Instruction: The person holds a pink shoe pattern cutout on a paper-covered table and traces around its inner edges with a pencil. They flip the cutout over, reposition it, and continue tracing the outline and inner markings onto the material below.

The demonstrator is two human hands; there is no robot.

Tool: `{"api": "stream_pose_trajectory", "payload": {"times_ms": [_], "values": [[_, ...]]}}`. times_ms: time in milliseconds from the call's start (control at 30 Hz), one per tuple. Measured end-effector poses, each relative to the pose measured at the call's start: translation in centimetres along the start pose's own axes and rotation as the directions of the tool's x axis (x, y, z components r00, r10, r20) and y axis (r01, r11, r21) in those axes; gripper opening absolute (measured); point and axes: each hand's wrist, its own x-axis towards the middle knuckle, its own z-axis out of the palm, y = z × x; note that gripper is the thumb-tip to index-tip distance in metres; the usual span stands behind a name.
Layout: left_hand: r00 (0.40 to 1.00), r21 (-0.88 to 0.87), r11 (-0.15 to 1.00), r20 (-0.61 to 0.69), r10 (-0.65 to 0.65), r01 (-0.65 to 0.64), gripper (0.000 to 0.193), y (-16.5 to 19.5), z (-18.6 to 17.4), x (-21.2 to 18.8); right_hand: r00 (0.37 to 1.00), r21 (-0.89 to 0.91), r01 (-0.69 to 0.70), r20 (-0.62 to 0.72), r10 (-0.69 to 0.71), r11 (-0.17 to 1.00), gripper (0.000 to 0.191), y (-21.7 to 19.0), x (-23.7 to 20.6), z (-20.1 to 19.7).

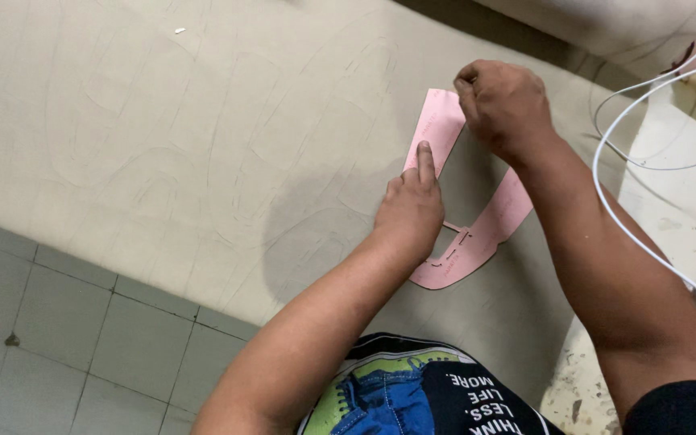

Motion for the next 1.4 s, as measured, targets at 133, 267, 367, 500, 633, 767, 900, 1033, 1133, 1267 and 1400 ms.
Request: {"api": "stream_pose_trajectory", "payload": {"times_ms": [133,267,367,500,633,767,900,1033,1133,1267,1400], "values": [[1.000,0.001,1.000,-0.017,0.010,-0.010,0.074,0.1,0.2,0.4,0.999,-0.047,0.011,0.033,-0.010,0.999,0.017,2.0,-0.6,-0.8],[1.000,0.001,1.000,-0.025,0.008,-0.008,0.072,0.4,0.1,0.4,0.996,0.177,-0.087,0.050,0.079,0.980,0.018,3.1,-1.5,-0.8],[0.999,-0.024,1.000,0.034,0.012,-0.012,0.071,0.7,-0.4,0.2,0.991,0.048,-0.110,0.085,0.106,0.993,0.018,4.3,-2.8,-1.1],[1.000,-0.099,0.995,-0.029,-0.005,0.002,0.083,0.7,-1.5,-0.4,0.994,0.056,-0.096,0.066,0.092,0.994,0.019,5.5,-3.9,-0.8],[0.993,-0.008,0.999,0.108,0.045,-0.044,0.111,0.1,-2.2,-0.8,0.998,0.052,-0.060,0.003,0.060,0.997,0.018,5.4,-4.6,-0.2],[0.992,-0.018,0.994,-0.068,0.103,-0.104,0.117,-0.8,-1.7,-0.7,0.999,0.098,-0.027,0.021,0.025,0.995,0.017,3.2,-6.5,0.6],[0.994,-0.118,0.987,-0.044,0.102,-0.107,0.112,-1.4,-1.3,-0.5,0.969,0.199,-0.105,0.243,0.055,0.974,0.016,1.7,-8.8,1.8],[0.992,-0.074,0.990,-0.057,0.115,-0.119,0.122,-1.1,-1.2,-0.9,0.990,0.200,-0.132,0.081,0.118,0.971,0.014,3.1,-8.7,1.5],[0.995,-0.075,0.992,-0.006,0.104,-0.104,0.132,-1.0,-1.4,-1.0,0.997,0.153,-0.043,-0.054,0.052,0.987,0.012,2.5,-9.1,1.1],[0.994,-0.088,0.990,-0.028,0.107,-0.109,0.135,-2.1,-1.1,-0.9,0.995,0.207,0.003,0.098,-0.024,0.978,0.011,-1.6,-12.1,1.8],[0.973,-0.050,0.988,-0.187,0.136,-0.148,0.124,-3.0,-0.2,-1.1,0.940,0.362,-0.282,0.288,0.181,0.889,0.018,-2.5,-13.9,2.5]]}}
